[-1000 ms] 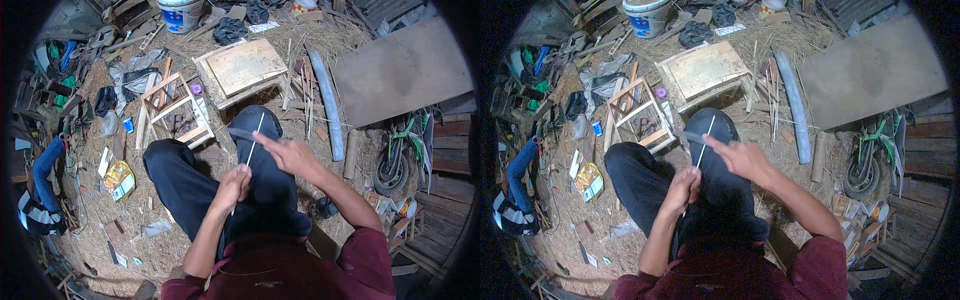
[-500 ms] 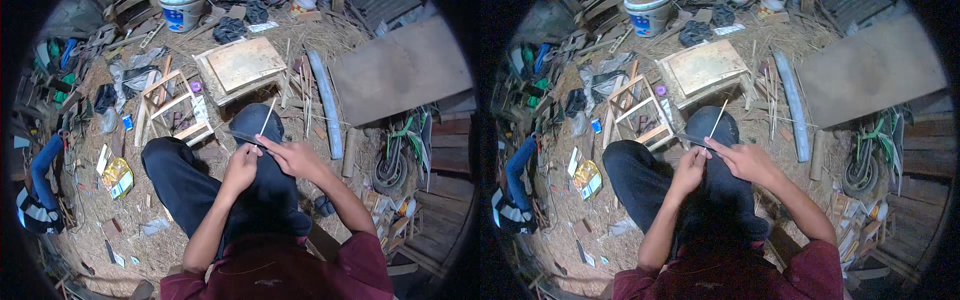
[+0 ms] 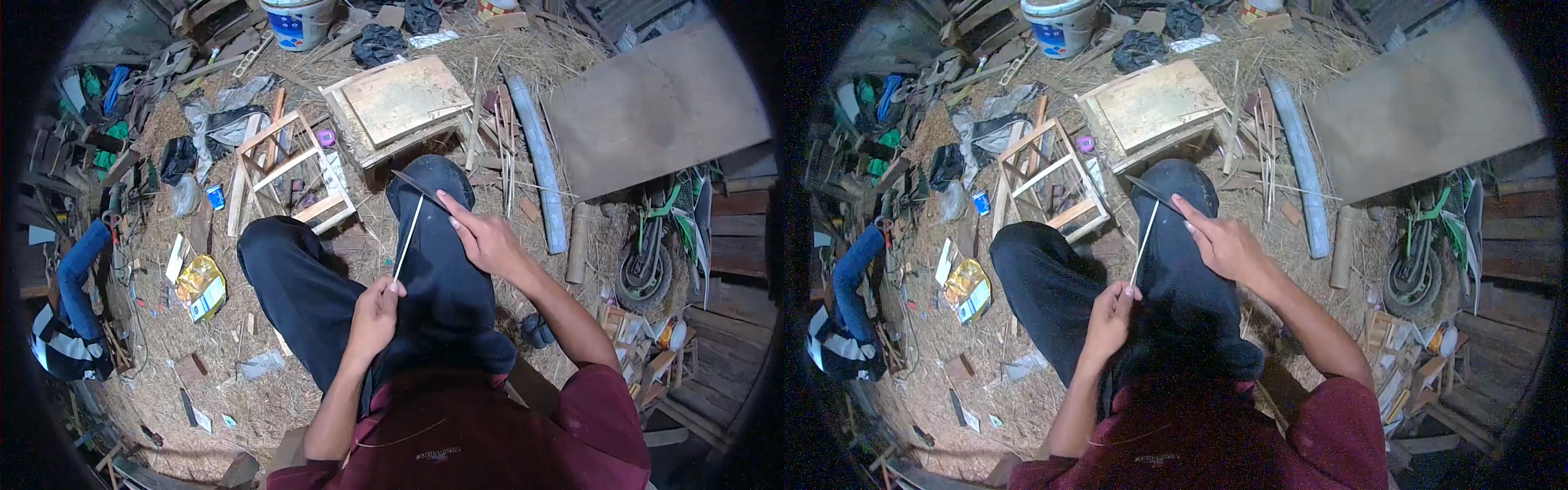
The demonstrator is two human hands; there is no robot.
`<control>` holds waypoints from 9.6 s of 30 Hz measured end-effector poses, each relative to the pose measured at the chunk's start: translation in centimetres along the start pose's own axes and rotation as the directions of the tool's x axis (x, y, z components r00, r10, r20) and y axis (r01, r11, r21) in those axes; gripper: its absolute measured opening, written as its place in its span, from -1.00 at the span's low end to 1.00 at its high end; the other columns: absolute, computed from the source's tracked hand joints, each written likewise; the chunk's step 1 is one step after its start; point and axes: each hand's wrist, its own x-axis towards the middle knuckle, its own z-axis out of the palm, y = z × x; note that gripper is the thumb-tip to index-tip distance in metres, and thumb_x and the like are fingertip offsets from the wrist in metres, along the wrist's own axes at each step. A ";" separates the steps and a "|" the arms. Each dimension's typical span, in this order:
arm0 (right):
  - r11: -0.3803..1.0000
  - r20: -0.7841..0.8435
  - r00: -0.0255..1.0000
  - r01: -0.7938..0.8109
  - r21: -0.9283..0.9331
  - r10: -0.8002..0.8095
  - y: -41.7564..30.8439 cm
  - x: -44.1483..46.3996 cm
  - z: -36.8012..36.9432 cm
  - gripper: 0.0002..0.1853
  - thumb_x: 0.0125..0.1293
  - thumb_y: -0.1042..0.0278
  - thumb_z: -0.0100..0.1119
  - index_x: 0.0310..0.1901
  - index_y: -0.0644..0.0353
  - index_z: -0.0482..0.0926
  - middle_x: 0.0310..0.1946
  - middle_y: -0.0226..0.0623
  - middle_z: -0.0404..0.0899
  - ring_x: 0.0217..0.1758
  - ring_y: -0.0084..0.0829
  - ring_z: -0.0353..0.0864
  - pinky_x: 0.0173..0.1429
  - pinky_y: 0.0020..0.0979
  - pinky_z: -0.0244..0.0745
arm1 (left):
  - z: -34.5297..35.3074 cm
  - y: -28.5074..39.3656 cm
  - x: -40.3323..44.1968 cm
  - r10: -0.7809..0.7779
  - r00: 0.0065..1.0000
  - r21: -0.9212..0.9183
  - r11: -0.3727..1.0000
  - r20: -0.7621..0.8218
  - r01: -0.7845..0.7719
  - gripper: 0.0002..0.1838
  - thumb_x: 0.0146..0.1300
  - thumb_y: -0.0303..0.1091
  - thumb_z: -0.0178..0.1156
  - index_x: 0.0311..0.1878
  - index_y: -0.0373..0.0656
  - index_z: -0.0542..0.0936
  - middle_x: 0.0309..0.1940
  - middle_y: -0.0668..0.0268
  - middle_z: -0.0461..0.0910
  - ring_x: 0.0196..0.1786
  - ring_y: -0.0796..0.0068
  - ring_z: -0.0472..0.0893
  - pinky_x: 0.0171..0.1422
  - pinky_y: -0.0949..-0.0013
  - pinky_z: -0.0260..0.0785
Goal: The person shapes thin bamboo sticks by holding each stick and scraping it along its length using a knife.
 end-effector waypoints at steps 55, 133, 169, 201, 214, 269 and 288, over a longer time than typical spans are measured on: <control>0.973 0.199 0.977 0.116 -0.200 -0.075 0.4 0.1 -0.1 -0.37 0.37 0.30 0.08 0.45 -0.36 0.21 -0.54 -0.11 0.59 -0.56 -0.07 0.61 -0.43 -0.08 0.55 | 2.8 3.4 7.3 0.006 1.000 0.072 0.997 0.010 -0.007 -0.78 0.46 -0.31 0.07 -0.23 -0.25 0.60 -0.63 0.42 0.44 -0.54 0.67 0.37 -0.43 0.45 0.21; 0.973 0.081 0.995 0.072 -0.217 -0.056 0.1 -1.1 1.1 -0.36 0.33 0.32 0.09 0.43 -0.42 0.26 -0.59 -0.10 0.53 -0.59 -0.05 0.58 -0.48 -0.09 0.52 | 1.7 2.3 2.9 0.070 0.996 0.140 0.987 0.053 -0.077 -0.73 0.52 -0.30 -0.07 -0.28 -0.25 0.48 -0.52 0.29 0.38 -0.41 0.54 0.36 -0.28 0.39 0.25; 0.978 -0.245 0.953 0.198 0.057 -0.179 0.0 0.0 -0.8 -0.41 0.47 0.26 -0.04 0.49 -0.11 0.13 -0.29 0.06 0.64 -0.32 0.06 0.66 -0.20 -0.12 0.57 | 0.6 3.8 1.0 -0.184 0.919 -0.473 0.811 0.349 0.343 -0.71 0.53 -0.14 -0.07 -0.26 -0.12 0.44 -0.67 0.56 0.15 -0.70 0.73 0.12 -0.65 0.56 -0.10; 0.967 0.051 0.998 0.049 -0.249 -0.038 1.1 -2.0 1.5 -0.39 0.40 0.22 0.06 0.45 -0.47 0.20 -0.56 -0.11 0.53 -0.59 -0.07 0.58 -0.50 -0.08 0.53 | -1.3 3.2 -2.9 -0.370 0.827 -0.436 0.717 0.424 0.544 -0.70 0.52 -0.12 -0.02 -0.33 -0.08 0.41 -0.69 0.58 0.12 -0.71 0.75 0.09 -0.66 0.56 -0.15; 0.990 -0.182 0.975 0.137 0.041 -0.128 1.4 -1.5 0.5 -0.38 0.40 0.32 0.07 0.46 -0.28 0.21 -0.40 0.01 0.64 -0.38 0.02 0.65 -0.26 -0.10 0.56 | 2.7 2.8 4.1 -0.092 0.986 -0.232 0.965 0.142 0.123 -0.75 0.53 -0.20 -0.05 -0.16 -0.13 0.53 -0.66 0.58 0.24 -0.61 0.75 0.20 -0.53 0.55 0.00; 0.996 -0.096 0.995 -0.027 -0.081 0.019 1.9 -2.4 0.1 -0.36 0.39 0.31 0.10 0.47 -0.24 0.20 -0.50 -0.07 0.63 -0.53 -0.08 0.62 -0.46 -0.12 0.52 | -0.8 2.0 -2.7 -0.202 0.979 -0.161 0.966 0.006 0.200 -0.77 0.46 -0.33 0.09 -0.20 -0.29 0.64 -0.65 0.51 0.39 -0.57 0.77 0.29 -0.49 0.57 0.06; 0.959 0.088 0.994 0.080 -0.273 -0.058 -0.7 -3.4 1.4 -0.40 0.39 0.22 0.09 0.43 -0.47 0.24 -0.58 -0.20 0.50 -0.61 -0.09 0.56 -0.53 -0.10 0.50 | 2.8 1.5 1.2 -0.019 0.998 0.069 0.997 -0.063 0.023 -0.80 0.41 -0.36 0.12 -0.20 -0.28 0.67 -0.70 0.44 0.38 -0.59 0.72 0.30 -0.51 0.47 0.14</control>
